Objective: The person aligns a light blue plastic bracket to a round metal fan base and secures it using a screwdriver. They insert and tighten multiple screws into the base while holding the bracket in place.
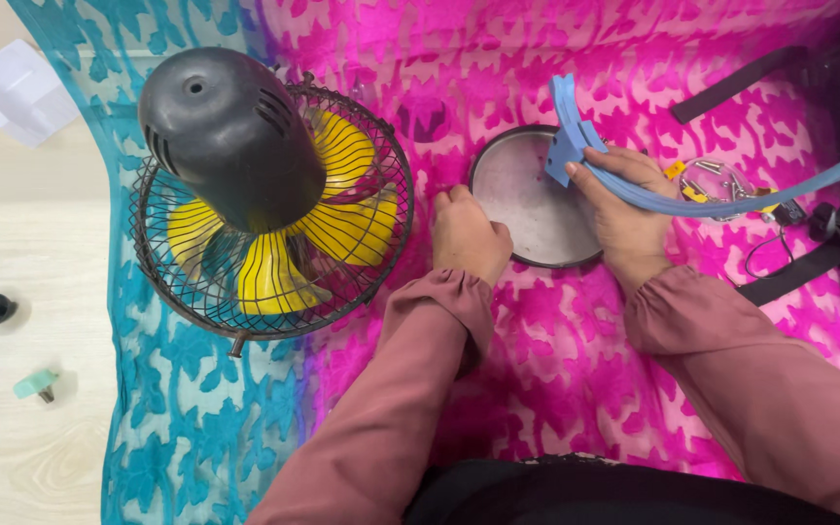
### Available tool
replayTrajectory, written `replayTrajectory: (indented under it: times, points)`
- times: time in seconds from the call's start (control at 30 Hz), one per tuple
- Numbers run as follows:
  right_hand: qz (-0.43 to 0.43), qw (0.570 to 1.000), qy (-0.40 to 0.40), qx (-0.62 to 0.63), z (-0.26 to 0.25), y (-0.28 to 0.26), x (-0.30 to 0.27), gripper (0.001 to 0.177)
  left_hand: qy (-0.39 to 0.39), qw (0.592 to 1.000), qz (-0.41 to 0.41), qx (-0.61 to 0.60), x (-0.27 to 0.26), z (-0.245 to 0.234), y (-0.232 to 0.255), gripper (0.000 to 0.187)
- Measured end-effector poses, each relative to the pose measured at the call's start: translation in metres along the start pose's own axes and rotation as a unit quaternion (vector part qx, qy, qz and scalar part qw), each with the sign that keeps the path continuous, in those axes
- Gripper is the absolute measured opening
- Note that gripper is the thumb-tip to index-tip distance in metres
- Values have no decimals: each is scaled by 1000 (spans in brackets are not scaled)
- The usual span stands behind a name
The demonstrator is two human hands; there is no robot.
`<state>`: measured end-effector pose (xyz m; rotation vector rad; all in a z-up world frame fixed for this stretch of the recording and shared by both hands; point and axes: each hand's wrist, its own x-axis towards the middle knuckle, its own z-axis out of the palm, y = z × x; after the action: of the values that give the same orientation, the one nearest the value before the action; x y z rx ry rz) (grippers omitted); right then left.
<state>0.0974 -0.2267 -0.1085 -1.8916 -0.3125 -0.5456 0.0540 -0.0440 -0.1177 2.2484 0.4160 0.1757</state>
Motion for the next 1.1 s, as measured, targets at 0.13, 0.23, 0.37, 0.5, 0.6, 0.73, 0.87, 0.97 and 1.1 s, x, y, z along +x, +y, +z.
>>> replayTrajectory:
  times: [0.13,0.23,0.37,0.5,0.6,0.73,0.87,0.97,1.1]
  points:
    - [87,989,-22,117,-9,-15,6,28,52,997,-19,-62,5,-1,-1,47]
    - [164,955,-3,248,-25,-34,23,31,45,991,-73,-103,12,2,2,54]
    - [146,947,-4,286,-71,-67,52,34,94,986,-26,-135,9,13,-1,72]
    - [159,939,11,305,-110,-86,62,46,88,981,-43,-170,8,31,-11,70]
    - [146,930,23,336,-117,-88,58,49,86,898,-51,-429,8,51,-11,66]
    - [148,914,71,372,-103,-84,45,48,-87,728,-279,-620,1,75,-2,62]
    - [133,921,75,358,-76,-82,21,56,-293,448,-351,-768,-19,81,3,20]
    - [135,933,66,328,-61,-83,9,61,-341,319,-403,-787,-37,75,17,16]
    - [149,931,50,328,-45,-83,-3,61,-276,472,-358,-757,-57,56,51,12]
